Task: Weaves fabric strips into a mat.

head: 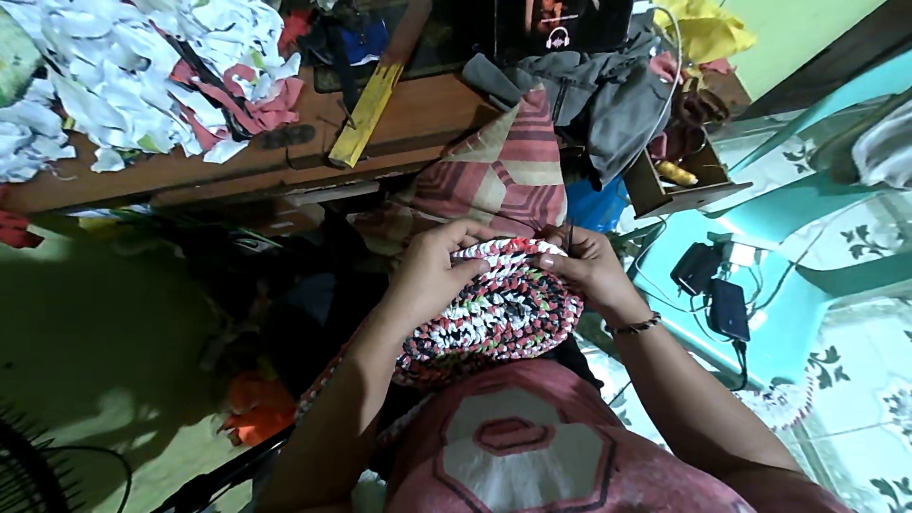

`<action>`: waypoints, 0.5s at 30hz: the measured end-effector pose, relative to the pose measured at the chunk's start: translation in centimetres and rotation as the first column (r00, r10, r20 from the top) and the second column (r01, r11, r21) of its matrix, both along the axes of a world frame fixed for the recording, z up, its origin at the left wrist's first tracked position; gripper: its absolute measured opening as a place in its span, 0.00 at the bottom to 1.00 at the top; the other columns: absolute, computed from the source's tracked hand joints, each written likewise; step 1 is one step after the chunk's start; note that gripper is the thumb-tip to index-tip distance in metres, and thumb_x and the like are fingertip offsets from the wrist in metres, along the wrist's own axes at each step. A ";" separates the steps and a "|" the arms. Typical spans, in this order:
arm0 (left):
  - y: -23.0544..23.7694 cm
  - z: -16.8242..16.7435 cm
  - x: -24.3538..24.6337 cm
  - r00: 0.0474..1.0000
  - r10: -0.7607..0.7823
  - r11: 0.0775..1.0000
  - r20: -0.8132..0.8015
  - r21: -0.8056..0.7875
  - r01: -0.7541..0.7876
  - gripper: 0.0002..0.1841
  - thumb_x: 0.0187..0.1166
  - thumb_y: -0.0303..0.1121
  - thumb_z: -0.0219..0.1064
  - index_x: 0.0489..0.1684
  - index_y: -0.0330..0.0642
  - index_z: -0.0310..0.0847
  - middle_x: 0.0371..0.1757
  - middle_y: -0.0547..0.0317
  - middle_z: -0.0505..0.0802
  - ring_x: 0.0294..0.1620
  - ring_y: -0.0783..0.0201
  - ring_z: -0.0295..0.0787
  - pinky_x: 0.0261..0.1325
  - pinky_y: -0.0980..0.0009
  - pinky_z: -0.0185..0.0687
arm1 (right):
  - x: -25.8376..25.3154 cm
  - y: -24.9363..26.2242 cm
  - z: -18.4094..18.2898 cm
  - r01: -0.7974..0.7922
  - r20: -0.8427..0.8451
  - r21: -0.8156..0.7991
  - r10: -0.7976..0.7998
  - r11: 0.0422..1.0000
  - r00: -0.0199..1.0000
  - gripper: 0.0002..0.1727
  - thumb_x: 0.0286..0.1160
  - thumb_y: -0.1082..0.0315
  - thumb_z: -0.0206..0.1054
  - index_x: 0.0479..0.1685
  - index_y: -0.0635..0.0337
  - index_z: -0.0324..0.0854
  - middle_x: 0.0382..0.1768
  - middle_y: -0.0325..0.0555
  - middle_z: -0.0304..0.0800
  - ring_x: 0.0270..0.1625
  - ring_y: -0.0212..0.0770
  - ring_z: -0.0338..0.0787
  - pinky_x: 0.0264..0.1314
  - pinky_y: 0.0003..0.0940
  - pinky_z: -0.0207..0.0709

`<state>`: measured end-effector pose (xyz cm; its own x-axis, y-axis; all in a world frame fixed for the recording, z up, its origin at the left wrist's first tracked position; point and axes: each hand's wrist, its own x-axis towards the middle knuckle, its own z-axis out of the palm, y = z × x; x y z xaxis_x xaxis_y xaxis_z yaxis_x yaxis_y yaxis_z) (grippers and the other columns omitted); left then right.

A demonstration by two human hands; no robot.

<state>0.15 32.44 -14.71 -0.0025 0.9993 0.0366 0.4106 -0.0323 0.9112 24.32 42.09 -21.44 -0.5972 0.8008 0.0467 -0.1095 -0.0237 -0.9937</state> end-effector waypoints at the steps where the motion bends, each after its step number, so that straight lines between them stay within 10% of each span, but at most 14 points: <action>1: 0.0 0.0 -0.2 0.998 -0.006 1.000 0.060 0.001 0.006 0.19 0.69 0.18 0.76 0.58 0.40 0.85 0.45 0.59 0.95 0.44 0.68 0.93 0.47 0.71 0.92 | 0.1 0.2 0.0 -0.022 -0.022 0.017 0.022 1.000 1.000 0.06 0.69 0.59 0.78 0.38 0.47 0.88 0.28 0.30 0.89 0.21 0.20 0.80 0.20 0.15 0.74; 4: -0.3 0.1 -0.7 0.983 -0.014 1.000 0.181 0.019 0.011 0.17 0.67 0.16 0.75 0.52 0.37 0.83 0.42 0.57 0.95 0.42 0.67 0.93 0.45 0.71 0.92 | 0.4 1.1 0.8 -0.102 -0.054 0.052 0.105 0.993 0.993 0.29 0.85 0.35 0.50 0.54 0.46 0.89 0.30 0.26 0.86 0.28 0.21 0.80 0.29 0.19 0.76; 6: -0.6 0.1 -0.9 0.977 -0.030 0.999 0.212 0.043 0.021 0.16 0.65 0.15 0.76 0.48 0.37 0.83 0.39 0.58 0.94 0.39 0.68 0.93 0.42 0.73 0.92 | -0.1 1.3 1.9 -0.103 -0.016 0.088 0.105 0.991 0.994 0.32 0.91 0.44 0.37 0.55 0.48 0.89 0.26 0.27 0.81 0.24 0.21 0.75 0.26 0.18 0.70; 10: -0.7 -0.1 -1.1 0.971 -0.073 0.994 0.226 0.092 0.053 0.14 0.63 0.16 0.78 0.43 0.38 0.83 0.37 0.59 0.93 0.36 0.69 0.91 0.39 0.75 0.90 | -1.1 1.7 3.6 -0.267 0.144 0.249 0.237 0.931 0.961 0.17 0.89 0.67 0.54 0.61 0.58 0.88 0.48 0.36 0.94 0.43 0.24 0.90 0.46 0.21 0.86; 15: -1.0 -0.2 -1.4 0.965 -0.109 0.988 0.240 0.131 0.079 0.10 0.65 0.17 0.77 0.39 0.37 0.85 0.36 0.57 0.92 0.34 0.68 0.90 0.37 0.74 0.90 | -2.2 1.8 3.8 -0.418 0.220 0.356 0.360 0.836 0.907 0.11 0.81 0.78 0.61 0.50 0.65 0.89 0.44 0.40 0.93 0.41 0.25 0.89 0.45 0.19 0.85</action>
<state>-1.28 31.48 -14.95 0.0677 0.9840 0.1650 0.1646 -0.1742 0.9709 22.11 43.87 -17.63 -0.8789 0.4350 0.1959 -0.0338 0.3528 -0.9351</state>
